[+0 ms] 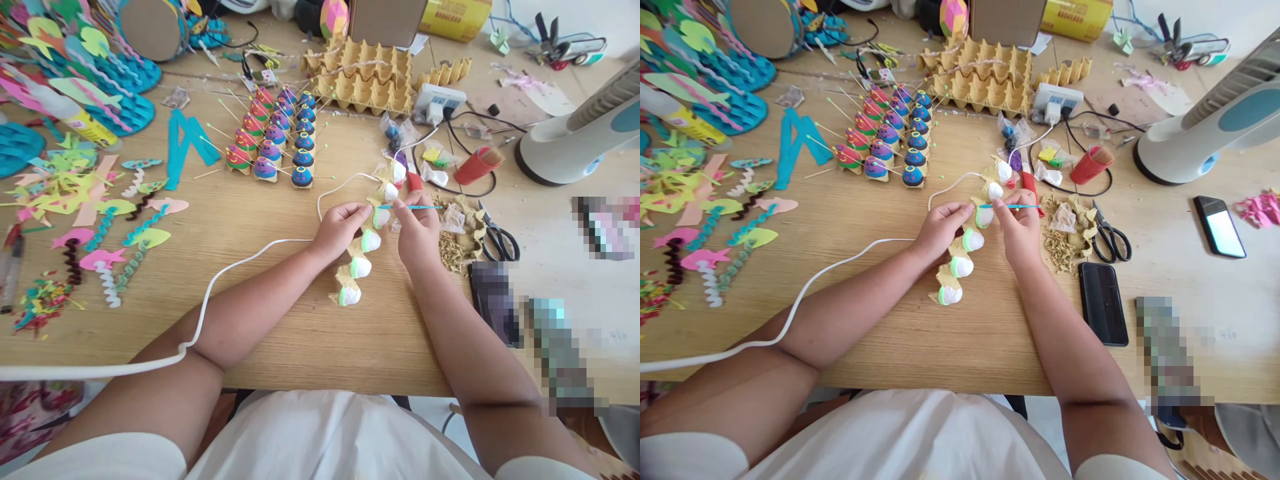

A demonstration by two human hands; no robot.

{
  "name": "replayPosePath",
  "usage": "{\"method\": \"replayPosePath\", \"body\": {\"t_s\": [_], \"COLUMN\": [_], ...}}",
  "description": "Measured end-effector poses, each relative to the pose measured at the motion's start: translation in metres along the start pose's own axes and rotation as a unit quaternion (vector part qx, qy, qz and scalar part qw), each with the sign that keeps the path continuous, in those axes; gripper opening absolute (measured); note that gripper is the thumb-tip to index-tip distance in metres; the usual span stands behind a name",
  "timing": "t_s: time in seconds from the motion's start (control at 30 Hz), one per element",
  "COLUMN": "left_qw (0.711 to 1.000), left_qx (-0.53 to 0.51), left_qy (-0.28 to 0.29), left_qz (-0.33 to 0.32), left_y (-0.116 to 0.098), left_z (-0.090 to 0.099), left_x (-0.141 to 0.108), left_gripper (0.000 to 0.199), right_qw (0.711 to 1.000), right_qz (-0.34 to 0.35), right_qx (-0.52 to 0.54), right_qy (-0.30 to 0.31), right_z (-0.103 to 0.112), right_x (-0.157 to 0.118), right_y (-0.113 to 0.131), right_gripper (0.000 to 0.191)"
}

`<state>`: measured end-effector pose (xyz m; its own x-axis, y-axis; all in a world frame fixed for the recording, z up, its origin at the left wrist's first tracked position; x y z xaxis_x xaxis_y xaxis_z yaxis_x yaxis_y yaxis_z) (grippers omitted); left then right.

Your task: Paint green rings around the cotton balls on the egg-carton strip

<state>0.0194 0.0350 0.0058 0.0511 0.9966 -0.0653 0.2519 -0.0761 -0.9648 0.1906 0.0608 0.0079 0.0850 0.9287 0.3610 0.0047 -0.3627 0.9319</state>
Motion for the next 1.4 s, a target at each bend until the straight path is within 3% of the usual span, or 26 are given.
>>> {"method": "replayPosePath", "body": {"t_s": [1.4], "left_qw": [0.998], "left_qx": [0.046], "left_qy": [0.009], "left_qz": [-0.029], "left_y": [-0.0039], "left_z": [0.0001], "left_x": [-0.0027], "left_gripper": [0.039], "right_qw": [1.000], "right_qz": [0.007], "right_qx": [0.018], "right_qy": [-0.002], "right_z": [-0.0018], "right_x": [0.0011], "right_y": [-0.0008], "right_gripper": [0.052]}}
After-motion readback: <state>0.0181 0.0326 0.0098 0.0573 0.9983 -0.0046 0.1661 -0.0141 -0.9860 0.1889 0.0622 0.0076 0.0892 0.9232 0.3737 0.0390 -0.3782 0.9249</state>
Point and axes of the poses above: each hand's wrist, its own x-axis towards the middle knuckle, its own z-axis out of the back of the hand, y = z × x, the point moved 2 cm from there along x, towards the middle knuckle, and after that the axes turned 4 degrees about x, right-handed, at the moved point
